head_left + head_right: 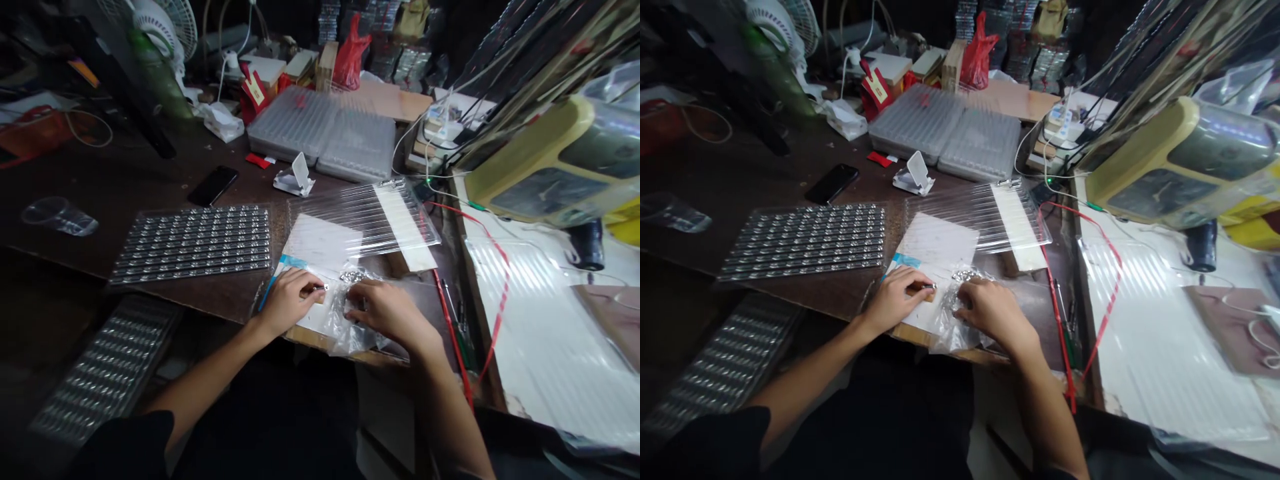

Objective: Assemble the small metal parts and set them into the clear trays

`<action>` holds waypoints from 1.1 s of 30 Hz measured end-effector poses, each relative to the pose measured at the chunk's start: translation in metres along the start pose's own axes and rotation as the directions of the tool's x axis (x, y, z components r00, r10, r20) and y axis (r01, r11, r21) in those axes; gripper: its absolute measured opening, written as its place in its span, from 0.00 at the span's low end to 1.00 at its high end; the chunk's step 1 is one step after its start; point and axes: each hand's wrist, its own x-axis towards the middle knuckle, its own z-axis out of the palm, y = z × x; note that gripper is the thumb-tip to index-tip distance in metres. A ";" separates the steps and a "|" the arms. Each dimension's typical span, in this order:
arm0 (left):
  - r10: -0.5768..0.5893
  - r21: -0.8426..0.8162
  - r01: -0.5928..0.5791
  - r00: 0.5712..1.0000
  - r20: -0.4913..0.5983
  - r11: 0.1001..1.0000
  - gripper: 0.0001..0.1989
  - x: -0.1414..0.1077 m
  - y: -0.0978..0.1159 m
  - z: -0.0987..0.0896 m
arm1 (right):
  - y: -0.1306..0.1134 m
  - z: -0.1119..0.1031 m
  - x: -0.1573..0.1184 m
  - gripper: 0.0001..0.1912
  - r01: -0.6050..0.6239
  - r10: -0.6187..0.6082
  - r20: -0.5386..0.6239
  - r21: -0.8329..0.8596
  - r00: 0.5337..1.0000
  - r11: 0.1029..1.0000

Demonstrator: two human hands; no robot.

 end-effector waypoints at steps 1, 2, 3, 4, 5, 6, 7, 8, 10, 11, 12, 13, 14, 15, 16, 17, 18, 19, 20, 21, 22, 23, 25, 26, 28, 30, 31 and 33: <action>-0.005 0.005 0.005 1.000 0.003 1.000 0.02 0.000 -0.001 0.001 | -0.001 0.002 0.000 0.09 0.013 -0.013 0.018 0.007 1.000 1.000; -0.008 0.009 0.008 1.000 0.007 1.000 0.02 -0.001 -0.001 0.001 | -0.001 0.003 0.001 0.06 0.027 -0.027 0.031 0.020 0.999 0.999; -0.010 0.012 0.010 1.000 0.012 1.000 0.02 -0.001 -0.002 0.001 | -0.002 0.004 0.001 0.04 0.040 -0.041 0.039 0.034 0.998 0.999; -0.011 0.011 0.011 1.000 0.017 1.000 0.02 -0.001 -0.002 0.000 | -0.002 0.006 0.001 0.04 0.053 -0.054 0.038 0.048 0.998 0.997; -0.011 0.009 0.011 1.000 0.022 1.000 0.02 -0.001 -0.002 0.000 | -0.002 0.006 0.000 0.06 0.066 -0.068 0.032 0.062 0.997 0.996; -0.011 0.007 0.011 1.000 0.026 1.000 0.02 -0.001 -0.003 0.000 | -0.001 0.007 -0.001 0.07 0.078 -0.080 0.023 0.077 0.997 0.994; -0.012 0.007 0.012 0.999 0.030 1.000 0.03 -0.001 -0.003 0.000 | -0.001 0.007 -0.001 0.08 0.092 -0.093 0.012 0.098 0.996 0.991; -0.013 0.009 0.013 0.999 0.032 1.000 0.03 -0.001 -0.003 0.000 | 0.000 0.006 -0.002 0.08 0.108 -0.108 -0.005 0.127 0.994 0.986; -0.014 0.022 0.013 0.999 0.035 1.000 0.04 0.000 -0.004 0.001 | 0.002 0.004 -0.002 0.09 0.160 -0.150 -0.066 0.194 0.987 0.968; -0.013 0.029 0.012 0.999 0.038 0.999 0.04 0.000 -0.004 0.002 | 0.003 0.003 -0.002 0.09 0.188 -0.168 -0.108 0.224 0.980 0.956; -0.012 0.036 0.010 0.999 0.042 0.999 0.05 0.000 -0.005 0.002 | 0.004 0.003 -0.002 0.09 0.216 -0.182 -0.153 0.249 0.971 0.944; -0.011 0.041 0.009 0.999 0.047 0.999 0.05 0.000 -0.005 0.003 | 0.004 0.002 -0.001 0.09 0.240 -0.191 -0.196 0.270 0.962 0.932; -0.010 0.045 0.008 0.999 0.054 0.999 0.05 0.000 -0.005 0.003 | 0.005 0.002 0.000 0.09 0.260 -0.195 -0.237 0.286 0.952 0.922; -0.012 0.048 0.009 0.998 0.062 0.999 0.05 0.000 -0.006 0.003 | 0.005 0.002 0.001 0.09 0.275 -0.195 -0.272 0.298 0.942 0.914; -0.017 0.052 0.014 0.998 0.065 0.999 0.05 0.000 -0.006 0.004 | 0.006 0.004 0.003 0.10 0.284 -0.192 -0.297 0.307 0.935 0.908; -0.025 0.054 0.022 0.998 0.060 0.998 0.05 0.000 -0.006 0.004 | 0.006 0.006 0.005 0.10 0.290 -0.190 -0.314 0.313 0.930 0.904; -0.033 0.053 0.031 0.998 0.052 0.998 0.04 0.000 -0.006 0.004 | 0.006 0.008 0.008 0.11 0.292 -0.187 -0.325 0.314 0.927 0.903; -0.039 0.049 0.037 0.998 0.042 0.998 0.04 -0.001 -0.007 0.004 | 0.006 0.012 0.011 0.12 0.287 -0.178 -0.336 0.310 0.925 0.906; -0.041 0.042 0.039 0.999 0.036 0.998 0.04 -0.001 -0.007 0.004 | 0.005 0.016 0.014 0.13 0.275 -0.164 -0.347 0.300 0.924 0.913; -0.039 0.030 0.038 0.999 0.035 0.999 0.04 -0.001 -0.007 0.004 | 0.004 0.020 0.017 0.14 0.255 -0.144 -0.357 0.286 0.923 0.924; -0.035 0.015 0.034 0.999 0.038 0.999 0.03 -0.002 -0.008 0.004 | 0.002 0.025 0.021 0.14 0.230 -0.121 -0.369 0.269 0.922 0.935; -0.031 -0.004 0.031 0.999 0.045 1.000 0.03 -0.003 -0.008 0.004 | -0.001 0.029 0.024 0.15 0.207 -0.102 -0.378 0.249 0.920 0.946; -0.036 -0.050 0.038 0.999 0.037 0.998 0.03 -0.005 -0.008 0.004 | -0.009 0.037 0.031 0.16 0.193 -0.098 -0.381 0.221 0.919 0.956; -0.051 -0.078 0.052 0.999 0.017 0.996 0.04 -0.006 -0.008 0.003 | -0.013 0.040 0.033 0.16 0.205 -0.109 -0.379 0.223 0.919 0.953; -0.114 -0.146 0.106 0.992 -0.048 0.984 0.03 -0.007 -0.008 0.001 | -0.022 0.044 0.037 0.14 0.243 -0.129 -0.374 0.276 0.918 0.930; -0.199 -0.232 0.167 0.972 -0.124 0.958 0.03 -0.006 -0.009 -0.003 | -0.028 0.043 0.039 0.11 0.262 -0.109 -0.379 0.381 0.919 0.887; -0.239 -0.278 0.189 0.958 -0.158 0.942 0.04 -0.005 -0.010 -0.007 | -0.030 0.042 0.040 0.10 0.265 -0.094 -0.378 0.430 0.921 0.863; -0.289 -0.355 0.204 0.935 -0.207 0.912 0.05 -0.001 -0.015 -0.018 | -0.032 0.041 0.040 0.07 0.276 -0.100 -0.362 0.476 0.927 0.835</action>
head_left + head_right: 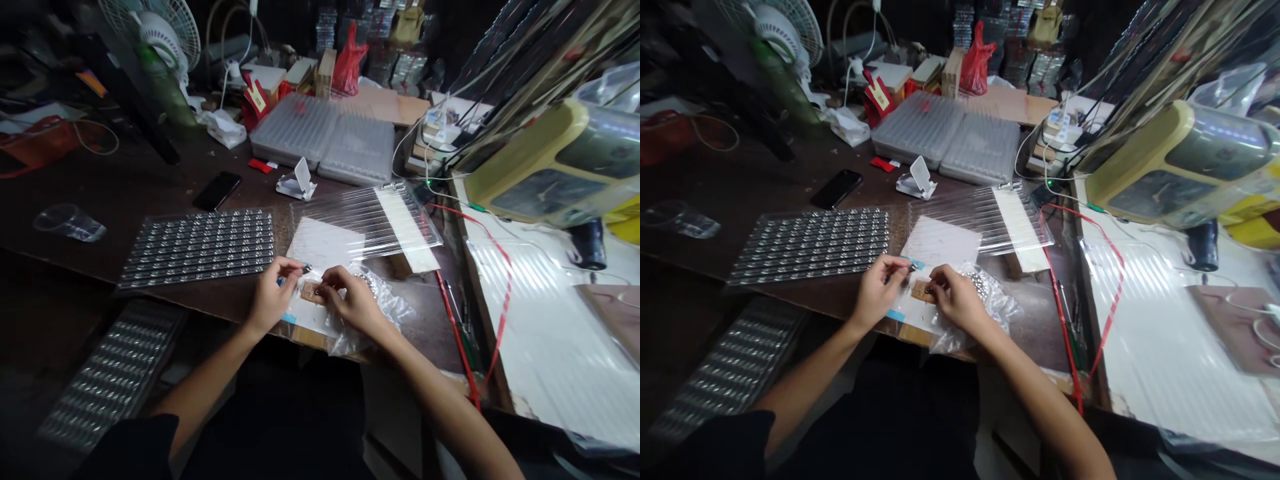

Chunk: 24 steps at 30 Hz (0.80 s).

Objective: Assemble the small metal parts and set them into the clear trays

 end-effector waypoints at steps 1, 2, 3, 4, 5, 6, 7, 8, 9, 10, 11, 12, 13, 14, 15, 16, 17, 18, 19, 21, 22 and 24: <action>-0.008 -0.025 0.007 1.000 -0.015 1.000 0.06 0.005 0.000 -0.008 | -0.001 0.000 0.000 0.06 0.026 -0.025 0.026 -0.015 0.999 1.000; -0.015 -0.035 0.014 1.000 -0.018 0.999 0.08 0.012 -0.001 -0.017 | -0.001 0.001 -0.001 0.06 0.073 -0.069 0.064 -0.063 0.996 0.995; -0.021 -0.028 0.020 1.000 -0.014 0.999 0.09 0.020 -0.003 -0.027 | -0.002 0.003 -0.003 0.07 0.138 -0.124 0.104 -0.139 0.987 0.981; -0.022 -0.002 0.022 1.000 -0.006 1.000 0.10 0.028 -0.005 -0.039 | -0.002 0.005 -0.004 0.08 0.209 -0.180 0.140 -0.235 0.974 0.949; -0.018 0.039 0.018 1.000 -0.002 0.999 0.10 0.038 -0.007 -0.051 | -0.002 0.008 -0.005 0.09 0.278 -0.232 0.171 -0.336 0.957 0.900; -0.009 0.091 0.009 1.000 0.000 0.996 0.11 0.048 -0.009 -0.063 | -0.003 0.010 -0.007 0.09 0.337 -0.274 0.202 -0.427 0.940 0.839; 0.007 0.147 -0.006 1.000 -0.003 0.989 0.11 0.060 -0.011 -0.075 | -0.003 0.013 -0.008 0.09 0.377 -0.304 0.225 -0.497 0.926 0.781; 0.028 0.203 -0.027 1.000 -0.004 0.979 0.11 0.073 -0.013 -0.086 | -0.004 0.016 -0.008 0.09 0.401 -0.323 0.238 -0.545 0.916 0.736; 0.051 0.256 -0.049 0.999 0.000 0.966 0.12 0.086 -0.016 -0.095 | -0.004 0.017 -0.008 0.08 0.415 -0.331 0.250 -0.572 0.910 0.708; 0.071 0.303 -0.070 0.997 0.007 0.950 0.12 0.101 -0.018 -0.101 | -0.005 0.018 -0.008 0.08 0.420 -0.331 0.259 -0.583 0.907 0.696; 0.086 0.348 -0.087 0.996 0.018 0.933 0.13 0.115 -0.021 -0.105 | -0.006 0.019 -0.008 0.07 0.416 -0.323 0.262 -0.584 0.909 0.697; 0.093 0.401 -0.101 0.995 0.039 0.911 0.13 0.128 -0.024 -0.106 | -0.006 0.018 -0.008 0.07 0.403 -0.308 0.261 -0.577 0.915 0.711; 0.092 0.456 -0.112 0.994 0.067 0.883 0.14 0.141 -0.027 -0.106 | -0.006 0.017 -0.008 0.08 0.388 -0.293 0.255 -0.561 0.922 0.732; 0.083 0.508 -0.121 0.992 0.098 0.853 0.14 0.152 -0.031 -0.103 | -0.005 0.015 -0.008 0.09 0.371 -0.282 0.243 -0.538 0.928 0.757; 0.069 0.552 -0.129 0.989 0.128 0.824 0.14 0.162 -0.035 -0.099 | -0.004 0.013 -0.008 0.10 0.351 -0.278 0.216 -0.514 0.936 0.782; 0.055 0.587 -0.137 0.986 0.156 0.798 0.13 0.169 -0.038 -0.095 | -0.003 0.010 -0.008 0.11 0.333 -0.281 0.179 -0.491 0.943 0.805; 0.043 0.612 -0.146 0.983 0.179 0.777 0.13 0.175 -0.042 -0.091 | -0.001 0.006 -0.008 0.12 0.317 -0.289 0.132 -0.469 0.948 0.824; 0.038 0.630 -0.156 0.980 0.196 0.761 0.12 0.179 -0.044 -0.087 | 0.000 0.002 -0.008 0.13 0.302 -0.298 0.082 -0.451 0.951 0.840; 0.038 0.644 -0.167 0.977 0.210 0.747 0.12 0.181 -0.046 -0.085 | 0.001 -0.003 -0.009 0.13 0.287 -0.303 0.033 -0.435 0.952 0.854; 0.035 0.685 -0.189 0.972 0.233 0.704 0.12 0.184 -0.048 -0.083 | 0.003 -0.016 -0.011 0.13 0.253 -0.287 -0.026 -0.396 0.958 0.883; 0.031 0.707 -0.198 0.970 0.242 0.679 0.12 0.184 -0.048 -0.085 | 0.003 -0.023 -0.012 0.13 0.232 -0.261 -0.029 -0.373 0.965 0.899; 0.017 0.751 -0.210 0.966 0.257 0.626 0.11 0.185 -0.046 -0.090 | 0.002 -0.039 -0.016 0.12 0.171 -0.175 0.019 -0.339 0.984 0.925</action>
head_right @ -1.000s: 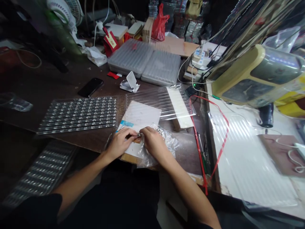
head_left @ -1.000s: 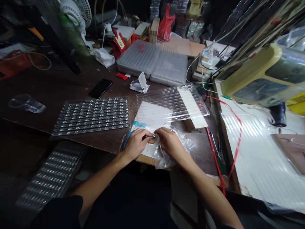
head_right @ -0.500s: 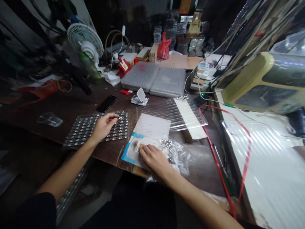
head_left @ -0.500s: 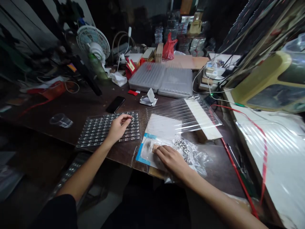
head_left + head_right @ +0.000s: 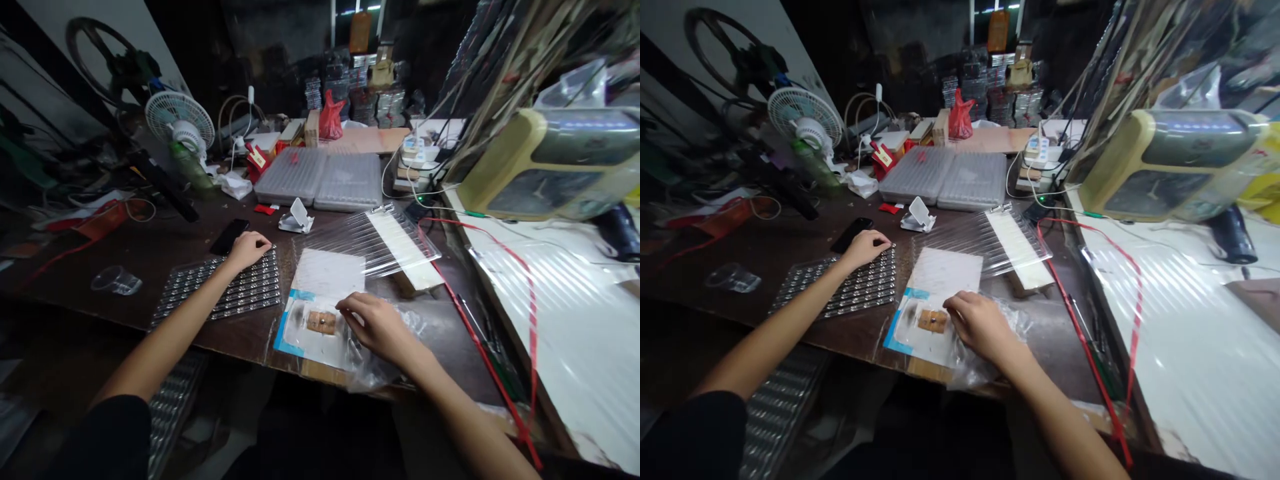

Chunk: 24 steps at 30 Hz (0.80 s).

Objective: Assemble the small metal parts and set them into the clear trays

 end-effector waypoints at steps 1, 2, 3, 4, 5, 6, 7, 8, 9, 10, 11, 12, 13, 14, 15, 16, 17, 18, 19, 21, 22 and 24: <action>-0.001 0.034 0.000 1.000 0.012 0.999 0.11 0.000 -0.001 -0.004 | 0.001 -0.007 -0.002 0.11 -0.042 0.042 0.061 0.002 0.997 0.999; -0.001 0.067 0.000 1.000 0.024 0.998 0.10 -0.001 -0.002 -0.008 | 0.003 -0.013 -0.004 0.10 -0.090 0.090 0.125 -0.011 0.988 0.996; -0.001 0.096 -0.002 0.999 0.036 0.995 0.10 -0.001 -0.003 -0.012 | 0.003 -0.017 -0.006 0.08 -0.134 0.139 0.181 -0.039 0.974 0.990; 0.000 0.120 -0.006 0.999 0.047 0.993 0.09 -0.001 -0.002 -0.016 | 0.004 -0.020 -0.007 0.08 -0.170 0.183 0.226 -0.076 0.957 0.983; 0.001 0.144 -0.009 0.998 0.057 0.990 0.09 -0.001 -0.001 -0.020 | 0.003 -0.022 -0.009 0.08 -0.192 0.216 0.260 -0.114 0.941 0.975; 0.003 0.172 -0.014 0.998 0.064 0.985 0.08 0.000 0.002 -0.023 | 0.003 -0.022 -0.010 0.09 -0.202 0.236 0.280 -0.146 0.931 0.969; 0.010 0.201 -0.023 0.998 0.068 0.979 0.08 0.001 0.006 -0.025 | 0.001 -0.022 -0.011 0.09 -0.197 0.239 0.291 -0.166 0.926 0.966; 0.023 0.230 -0.038 0.998 0.065 0.972 0.09 0.002 0.012 -0.026 | 0.000 -0.021 -0.011 0.07 -0.184 0.231 0.301 -0.176 0.925 0.967; 0.045 0.252 -0.059 0.997 0.061 0.966 0.09 0.005 0.019 -0.026 | -0.001 -0.021 -0.012 0.06 -0.168 0.216 0.306 -0.176 0.927 0.970; 0.077 0.262 -0.088 0.996 0.055 0.961 0.10 0.008 0.028 -0.025 | -0.003 -0.020 -0.013 0.06 -0.154 0.200 0.303 -0.170 0.932 0.973; 0.115 0.254 -0.125 0.992 0.051 0.959 0.11 0.012 0.040 -0.023 | -0.003 -0.020 -0.014 0.07 -0.142 0.185 0.296 -0.160 0.937 0.977; 0.157 0.226 -0.164 0.986 0.048 0.960 0.12 0.018 0.053 -0.021 | -0.004 -0.020 -0.015 0.07 -0.132 0.170 0.290 -0.146 0.942 0.980; 0.197 0.184 -0.203 0.979 0.047 0.962 0.12 0.024 0.068 -0.017 | -0.003 -0.020 -0.016 0.06 -0.126 0.159 0.290 -0.131 0.944 0.983; 0.236 0.136 -0.241 0.971 0.049 0.961 0.13 0.031 0.084 -0.013 | -0.003 -0.020 -0.018 0.06 -0.127 0.156 0.295 -0.115 0.943 0.985; 0.270 0.089 -0.274 0.962 0.049 0.958 0.13 0.039 0.102 -0.009 | -0.002 -0.019 -0.019 0.07 -0.131 0.155 0.302 -0.099 0.941 0.986; 0.302 0.046 -0.304 0.952 0.050 0.952 0.13 0.047 0.120 -0.004 | -0.001 -0.019 -0.021 0.09 -0.134 0.153 0.314 -0.080 0.937 0.988; 0.330 0.018 -0.331 0.943 0.051 0.943 0.13 0.057 0.138 0.001 | 0.000 -0.018 -0.022 0.09 -0.140 0.152 0.323 -0.060 0.934 0.988; 0.355 -0.002 -0.356 0.933 0.051 0.935 0.13 0.066 0.155 0.007 | 0.000 -0.017 -0.023 0.08 -0.146 0.153 0.330 -0.044 0.932 0.988; 0.379 -0.017 -0.378 0.924 0.052 0.925 0.13 0.076 0.172 0.012 | 0.001 -0.017 -0.023 0.08 -0.149 0.151 0.338 -0.032 0.929 0.988; 0.405 -0.039 -0.404 0.913 0.047 0.914 0.14 0.095 0.201 0.023 | 0.002 -0.016 -0.023 0.08 -0.147 0.146 0.350 -0.021 0.925 0.989; 0.408 -0.048 -0.406 0.912 0.043 0.913 0.14 0.103 0.214 0.029 | 0.002 -0.017 -0.023 0.09 -0.147 0.146 0.345 -0.023 0.927 0.989; 0.388 -0.065 -0.385 0.921 0.029 0.920 0.13 0.116 0.234 0.040 | 0.002 -0.019 -0.023 0.10 -0.139 0.140 0.322 -0.025 0.936 0.990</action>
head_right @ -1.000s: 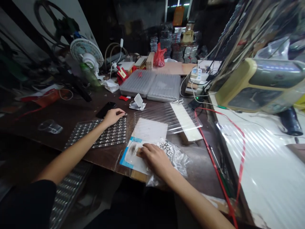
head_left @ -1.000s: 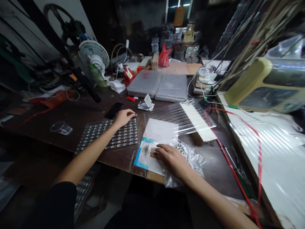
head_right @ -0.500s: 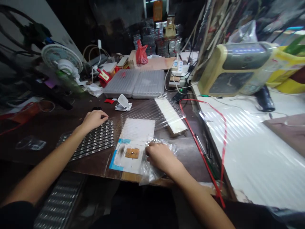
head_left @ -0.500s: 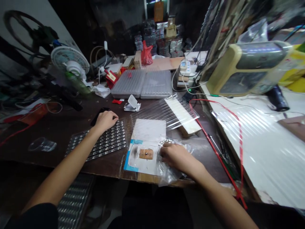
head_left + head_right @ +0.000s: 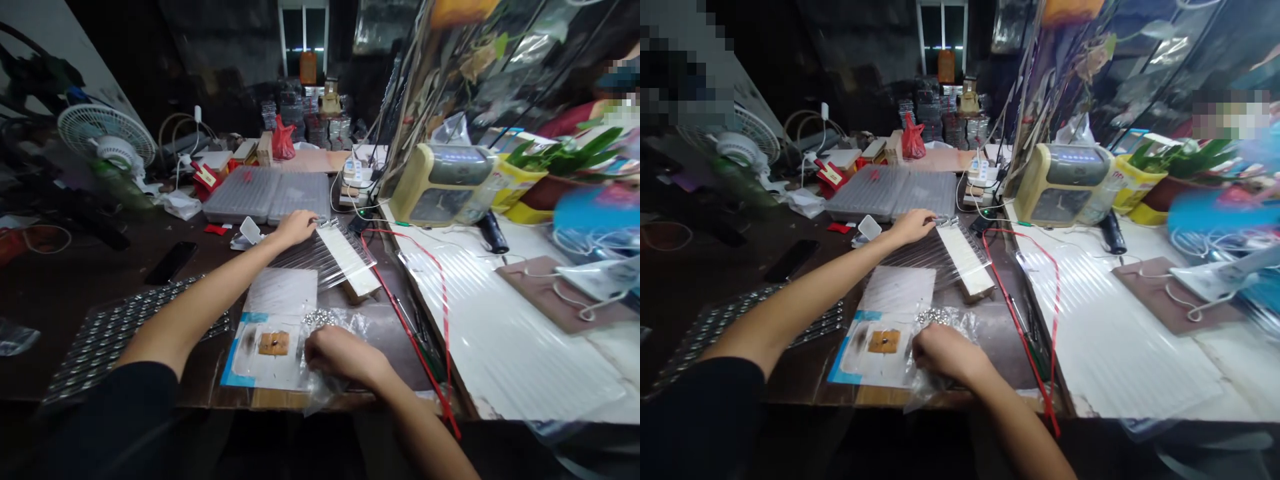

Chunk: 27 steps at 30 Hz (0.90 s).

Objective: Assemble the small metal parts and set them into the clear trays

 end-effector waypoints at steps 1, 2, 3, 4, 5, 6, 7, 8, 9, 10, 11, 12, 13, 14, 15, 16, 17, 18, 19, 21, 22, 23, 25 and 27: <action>-0.020 -0.011 0.020 1.000 -0.006 1.000 0.13 0.007 0.005 0.005 | 0.001 -0.002 -0.001 0.10 0.005 -0.005 -0.009 0.001 1.000 1.000; -0.043 -0.025 0.043 0.999 -0.008 0.999 0.12 0.013 0.008 0.010 | 0.001 -0.004 -0.002 0.11 0.009 -0.009 -0.012 0.003 1.000 1.000; -0.068 -0.041 0.068 0.998 -0.006 0.997 0.10 0.017 0.010 0.014 | 0.002 -0.006 -0.004 0.11 0.009 -0.009 -0.007 0.008 1.000 1.000; -0.094 -0.058 0.094 0.996 -0.002 0.994 0.09 0.020 0.011 0.019 | 0.003 -0.009 -0.005 0.11 0.008 -0.007 -0.001 0.017 1.000 1.000; -0.119 -0.073 0.119 0.993 0.003 0.990 0.08 0.021 0.011 0.022 | 0.003 -0.011 -0.007 0.11 0.003 -0.003 -0.004 0.029 1.000 1.000; -0.141 -0.090 0.140 0.990 0.003 0.986 0.07 0.022 0.009 0.025 | 0.004 -0.014 -0.009 0.10 -0.004 0.004 -0.017 0.042 1.000 0.999; -0.161 -0.111 0.159 0.987 -0.007 0.981 0.07 0.023 0.007 0.027 | 0.005 -0.016 -0.010 0.10 -0.011 0.013 -0.032 0.054 0.999 0.998; -0.174 -0.143 0.167 0.984 -0.032 0.976 0.06 0.021 0.005 0.028 | 0.006 -0.018 -0.010 0.09 -0.020 0.023 -0.047 0.060 0.999 0.998; -0.175 -0.186 0.160 0.982 -0.068 0.969 0.06 0.018 0.003 0.028 | 0.006 -0.019 -0.011 0.09 -0.033 0.037 -0.058 0.056 0.998 0.998; -0.168 -0.239 0.138 0.980 -0.110 0.961 0.05 0.013 0.003 0.026 | 0.006 -0.020 -0.010 0.10 -0.051 0.054 -0.061 0.041 0.997 0.998; -0.150 -0.297 0.100 0.977 -0.153 0.950 0.04 0.005 0.004 0.022 | 0.006 -0.020 -0.009 0.10 -0.074 0.074 -0.055 0.017 0.996 0.997; -0.124 -0.353 0.051 0.974 -0.187 0.934 0.04 -0.007 0.006 0.016 | 0.005 -0.019 -0.008 0.10 -0.097 0.096 -0.045 -0.014 0.994 0.995; -0.095 -0.401 0.003 0.973 -0.210 0.916 0.04 -0.022 0.010 0.009 | 0.004 -0.018 -0.006 0.09 -0.117 0.116 -0.034 -0.046 0.993 0.992; -0.064 -0.442 -0.042 0.973 -0.223 0.896 0.04 -0.041 0.015 0.001 | 0.003 -0.017 -0.004 0.09 -0.131 0.129 -0.026 -0.076 0.991 0.989; -0.037 -0.470 -0.074 0.974 -0.224 0.879 0.05 -0.063 0.019 -0.006 | 0.002 -0.016 -0.002 0.09 -0.139 0.137 -0.025 -0.102 0.990 0.985; -0.028 -0.496 -0.089 0.974 -0.223 0.864 0.06 -0.086 0.022 -0.013 | 0.001 -0.014 0.000 0.09 -0.146 0.143 -0.029 -0.127 0.989 0.981; -0.022 -0.517 -0.092 0.978 -0.209 0.851 0.07 -0.110 0.023 -0.018 | 0.000 -0.013 0.002 0.09 -0.151 0.147 -0.038 -0.151 0.988 0.977; -0.036 -0.539 -0.072 0.982 -0.187 0.839 0.08 -0.134 0.024 -0.021 | 0.000 -0.012 0.004 0.09 -0.152 0.147 -0.045 -0.175 0.988 0.973; -0.065 -0.569 -0.031 0.987 -0.147 0.822 0.08 -0.158 0.023 -0.022 | -0.001 -0.011 0.005 0.09 -0.152 0.145 -0.049 -0.201 0.988 0.968; -0.162 -0.621 0.089 0.985 -0.062 0.779 0.10 -0.199 0.018 -0.018 | -0.002 -0.009 0.007 0.10 -0.156 0.147 -0.053 -0.253 0.988 0.955; -0.206 -0.631 0.146 0.978 -0.022 0.762 0.11 -0.216 0.015 -0.014 | -0.002 -0.007 0.008 0.09 -0.163 0.151 -0.062 -0.275 0.987 0.948; -0.243 -0.635 0.194 0.970 0.011 0.747 0.11 -0.230 0.012 -0.008 | -0.001 -0.006 0.008 0.09 -0.176 0.159 -0.083 -0.292 0.984 0.940; -0.294 -0.633 0.254 0.955 0.044 0.731 0.11 -0.252 0.008 0.003 | 0.001 -0.004 0.009 0.09 -0.227 0.182 -0.165 -0.316 0.969 0.921; -0.322 -0.634 0.271 0.946 0.037 0.724 0.11 -0.266 0.006 0.011 | 0.005 -0.002 0.009 0.13 -0.279 0.198 -0.263 -0.320 0.944 0.906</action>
